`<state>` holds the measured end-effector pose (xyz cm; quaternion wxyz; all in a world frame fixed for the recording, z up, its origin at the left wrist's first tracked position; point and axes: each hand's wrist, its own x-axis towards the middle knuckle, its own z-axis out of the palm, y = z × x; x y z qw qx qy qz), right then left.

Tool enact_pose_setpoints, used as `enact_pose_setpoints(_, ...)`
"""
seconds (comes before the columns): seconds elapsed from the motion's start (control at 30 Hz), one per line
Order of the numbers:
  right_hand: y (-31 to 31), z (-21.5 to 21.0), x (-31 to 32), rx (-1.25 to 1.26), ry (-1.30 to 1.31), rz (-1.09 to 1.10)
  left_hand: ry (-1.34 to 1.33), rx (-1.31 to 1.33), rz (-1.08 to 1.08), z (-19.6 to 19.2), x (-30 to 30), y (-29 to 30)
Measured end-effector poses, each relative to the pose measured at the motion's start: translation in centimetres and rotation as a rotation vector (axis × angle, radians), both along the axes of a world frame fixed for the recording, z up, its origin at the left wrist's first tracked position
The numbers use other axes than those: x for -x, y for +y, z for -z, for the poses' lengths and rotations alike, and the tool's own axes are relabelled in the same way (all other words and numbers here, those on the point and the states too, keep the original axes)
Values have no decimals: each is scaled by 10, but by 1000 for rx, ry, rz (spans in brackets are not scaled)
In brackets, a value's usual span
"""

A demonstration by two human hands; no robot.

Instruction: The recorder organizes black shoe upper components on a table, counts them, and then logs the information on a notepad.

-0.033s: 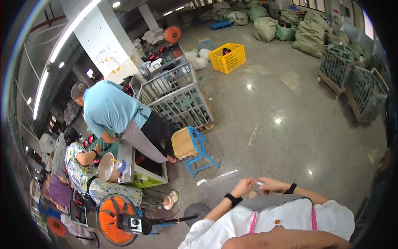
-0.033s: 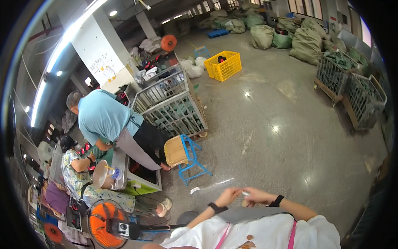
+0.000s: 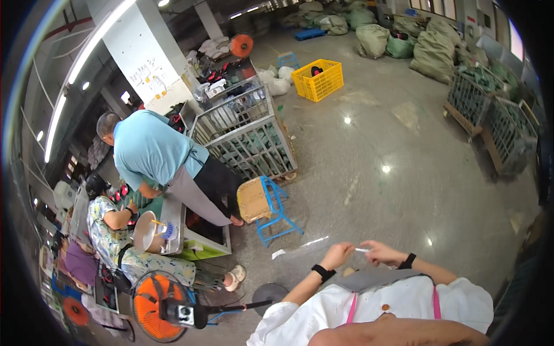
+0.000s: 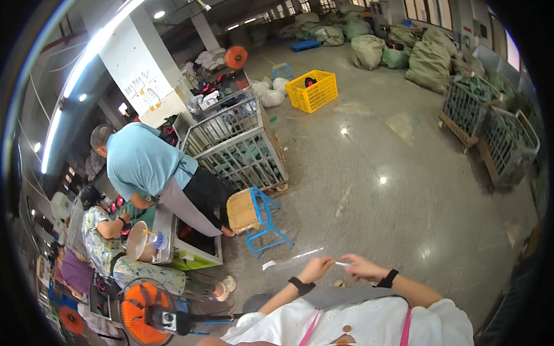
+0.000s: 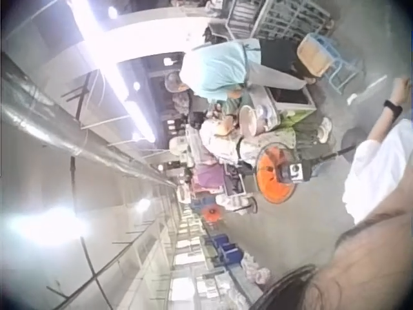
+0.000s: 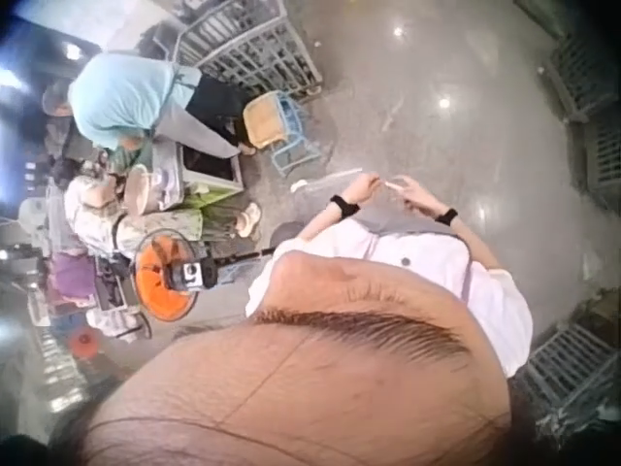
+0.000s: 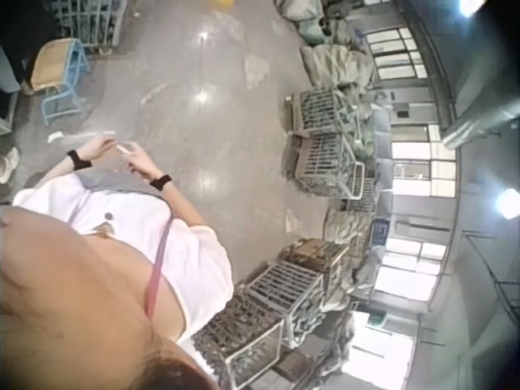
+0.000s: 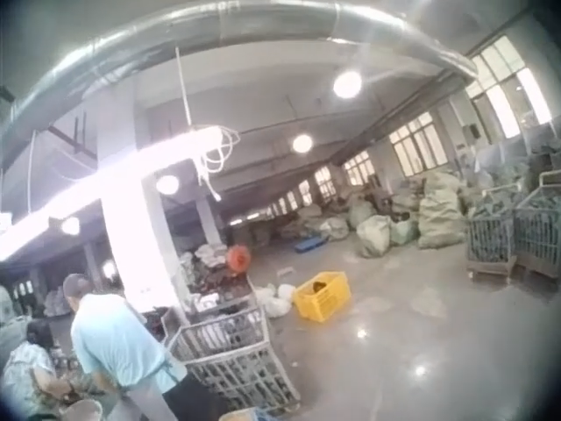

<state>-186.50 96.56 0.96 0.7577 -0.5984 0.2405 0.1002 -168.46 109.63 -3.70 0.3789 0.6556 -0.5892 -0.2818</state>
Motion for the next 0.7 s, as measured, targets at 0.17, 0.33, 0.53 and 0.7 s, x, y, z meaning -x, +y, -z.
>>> enact_pose_setpoints(0.17, -155, -2, -2, 491, -120, -179, -247, -144, 3, -17, -60, -119)
enact_pose_setpoints(0.33, -251, 40, -39, 1229, -12, -75, 276, -117, 546, -43, -62, -235)
enact_pose_setpoints(0.53, -386, 45, -156, -594, -493, 652, 602, -436, 340, -8, -144, -378)
enact_pose_setpoints(0.7, -486, 2, -261, 12, -149, -6, 1453, -202, -28, -29, -239, -462)
